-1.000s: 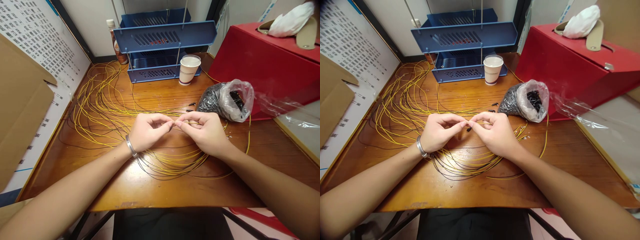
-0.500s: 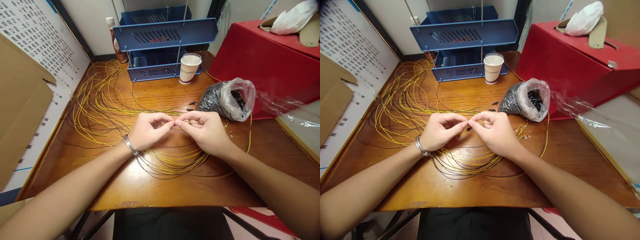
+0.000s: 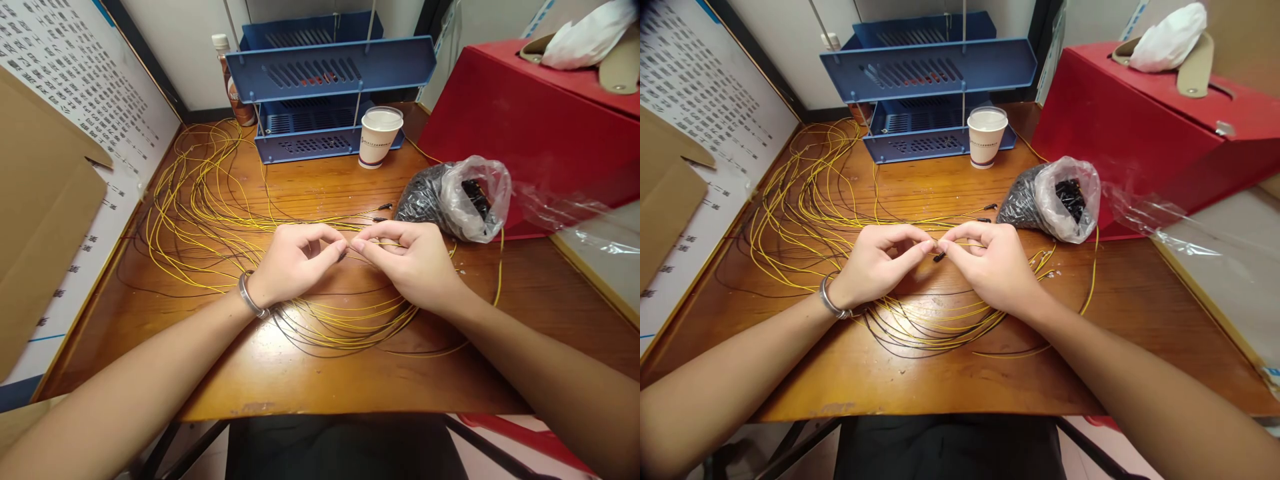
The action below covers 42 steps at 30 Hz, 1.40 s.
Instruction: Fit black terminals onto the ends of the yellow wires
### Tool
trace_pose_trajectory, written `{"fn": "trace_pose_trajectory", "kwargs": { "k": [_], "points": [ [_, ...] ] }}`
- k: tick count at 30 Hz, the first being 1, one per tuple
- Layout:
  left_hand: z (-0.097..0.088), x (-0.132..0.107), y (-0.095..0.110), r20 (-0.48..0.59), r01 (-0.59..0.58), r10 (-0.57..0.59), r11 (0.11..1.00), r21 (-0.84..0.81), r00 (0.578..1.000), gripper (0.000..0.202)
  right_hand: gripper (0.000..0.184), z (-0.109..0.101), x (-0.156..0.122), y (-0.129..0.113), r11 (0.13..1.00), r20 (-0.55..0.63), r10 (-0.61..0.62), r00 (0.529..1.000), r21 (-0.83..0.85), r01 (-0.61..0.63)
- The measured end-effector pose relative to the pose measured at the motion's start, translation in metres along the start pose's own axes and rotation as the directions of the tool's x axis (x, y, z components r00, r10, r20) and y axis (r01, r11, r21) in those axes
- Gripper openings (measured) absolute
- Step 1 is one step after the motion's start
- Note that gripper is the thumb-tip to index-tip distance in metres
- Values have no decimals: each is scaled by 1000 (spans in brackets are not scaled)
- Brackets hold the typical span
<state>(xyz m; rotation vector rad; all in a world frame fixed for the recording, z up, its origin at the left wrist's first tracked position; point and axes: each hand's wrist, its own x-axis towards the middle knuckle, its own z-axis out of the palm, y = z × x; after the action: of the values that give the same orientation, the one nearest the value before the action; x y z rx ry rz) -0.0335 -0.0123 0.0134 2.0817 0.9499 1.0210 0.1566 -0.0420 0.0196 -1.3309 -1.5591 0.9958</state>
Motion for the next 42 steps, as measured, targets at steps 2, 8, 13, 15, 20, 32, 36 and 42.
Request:
{"fn": "trace_pose_trajectory", "kwargs": {
  "k": [2,8,13,15,20,32,36,42],
  "points": [
    [0,0,0,11,2,-2,1000,7,1000,18,21,0,0,0,1000,6,4,1000,2,-4],
    [1,0,0,10,-2,2,1000,-3,1000,19,22,0,0,3,1000,9,-1,1000,5,1],
    [1,-1,0,9,30,-30,998,-54,1000,19,21,-1,0,2,999,31,-3,1000,34,2],
    [1,-1,0,10,37,-36,998,-59,999,18,21,-1,0,1,999,53,5,999,51,-7],
    [-2,-1,-2,7,-100,100,993,60,995,17,19,-2,2,-4,992,74,37,997,114,-45],
    [-14,1,-11,109,-526,557,678,513,824,13,23,-5,5,3,959,145,66,987,265,-103],
    [-16,2,-9,138,-535,572,619,574,809,12,26,-5,5,4,966,150,86,985,231,-119],
    [-16,2,-8,164,-565,605,565,601,779,12,25,-6,5,5,965,180,91,979,227,-132]
  ]
}}
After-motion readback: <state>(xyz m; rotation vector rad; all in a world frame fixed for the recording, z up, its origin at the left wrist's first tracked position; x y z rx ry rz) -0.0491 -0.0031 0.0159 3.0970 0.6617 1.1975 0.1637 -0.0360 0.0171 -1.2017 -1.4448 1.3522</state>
